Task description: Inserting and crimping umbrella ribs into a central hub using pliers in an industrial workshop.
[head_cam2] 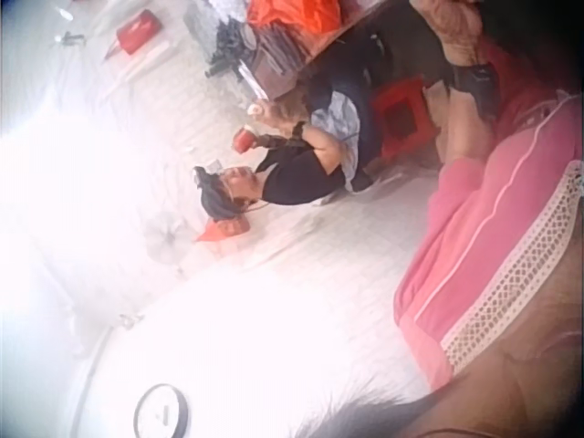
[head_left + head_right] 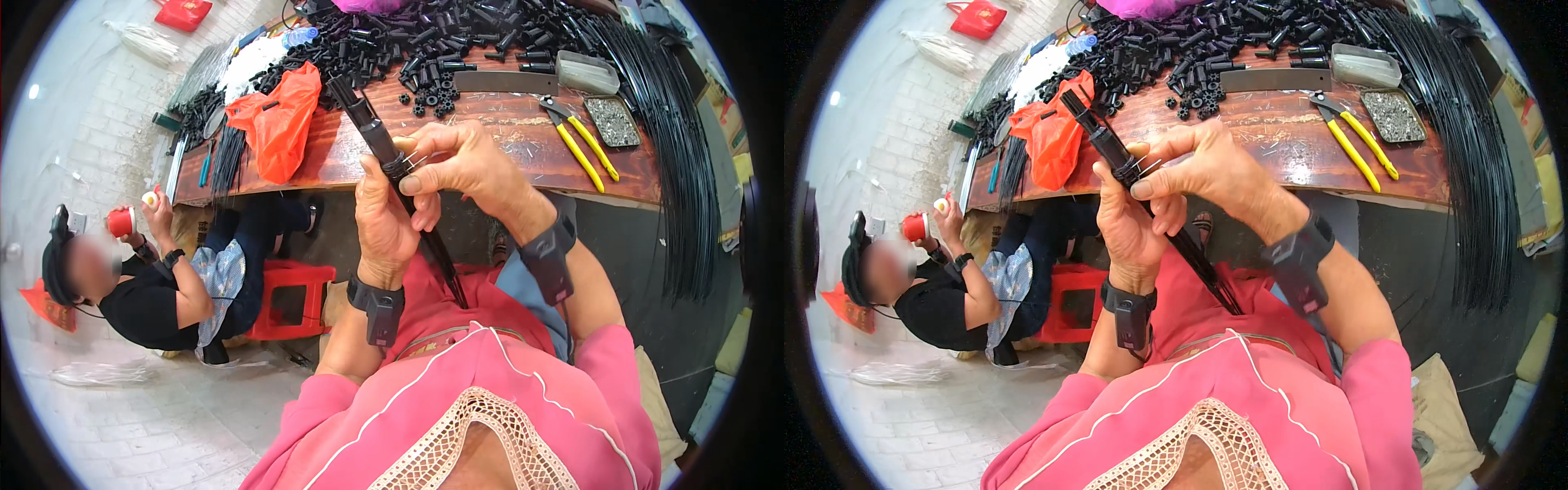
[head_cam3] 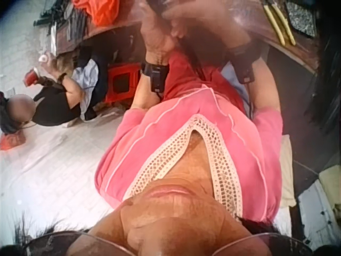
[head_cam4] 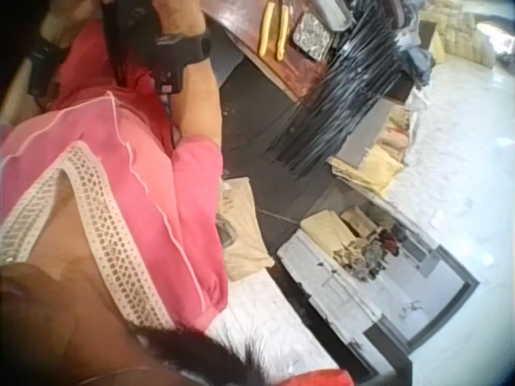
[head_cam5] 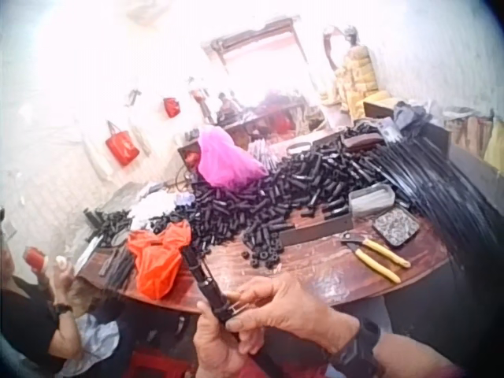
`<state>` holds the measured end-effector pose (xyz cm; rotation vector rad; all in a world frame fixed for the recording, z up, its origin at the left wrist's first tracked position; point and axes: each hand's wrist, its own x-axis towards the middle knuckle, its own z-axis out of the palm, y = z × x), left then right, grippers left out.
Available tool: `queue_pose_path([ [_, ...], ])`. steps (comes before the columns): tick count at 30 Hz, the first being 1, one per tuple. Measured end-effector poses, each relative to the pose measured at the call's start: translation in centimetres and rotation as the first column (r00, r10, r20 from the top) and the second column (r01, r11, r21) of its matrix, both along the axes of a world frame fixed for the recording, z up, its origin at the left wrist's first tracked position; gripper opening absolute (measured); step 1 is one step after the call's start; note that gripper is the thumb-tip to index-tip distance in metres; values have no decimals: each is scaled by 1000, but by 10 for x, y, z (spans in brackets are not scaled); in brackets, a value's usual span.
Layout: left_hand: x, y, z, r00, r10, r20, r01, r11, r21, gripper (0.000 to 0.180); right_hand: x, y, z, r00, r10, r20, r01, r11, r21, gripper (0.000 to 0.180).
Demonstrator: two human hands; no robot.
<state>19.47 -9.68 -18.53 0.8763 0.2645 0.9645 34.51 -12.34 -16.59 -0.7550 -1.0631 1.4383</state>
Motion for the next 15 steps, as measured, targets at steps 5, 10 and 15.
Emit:
queue_pose_path([
  [5, 1, 1, 5, 994, 112, 7, -112, 993, 45, 62, -16, -13, 6, 710, -626, 323, 386, 729, 566, 30],
  [10, 4, 0, 9, 984, 177, -33, -178, 983, -32, 58, -11, -13, 13, 555, -690, 464, 294, 685, 667, 21],
  [15, 1, -1, 10, 989, 147, -30, -148, 989, -31, 59, -24, -21, 22, 859, -388, 334, 320, 916, 242, 16],
])
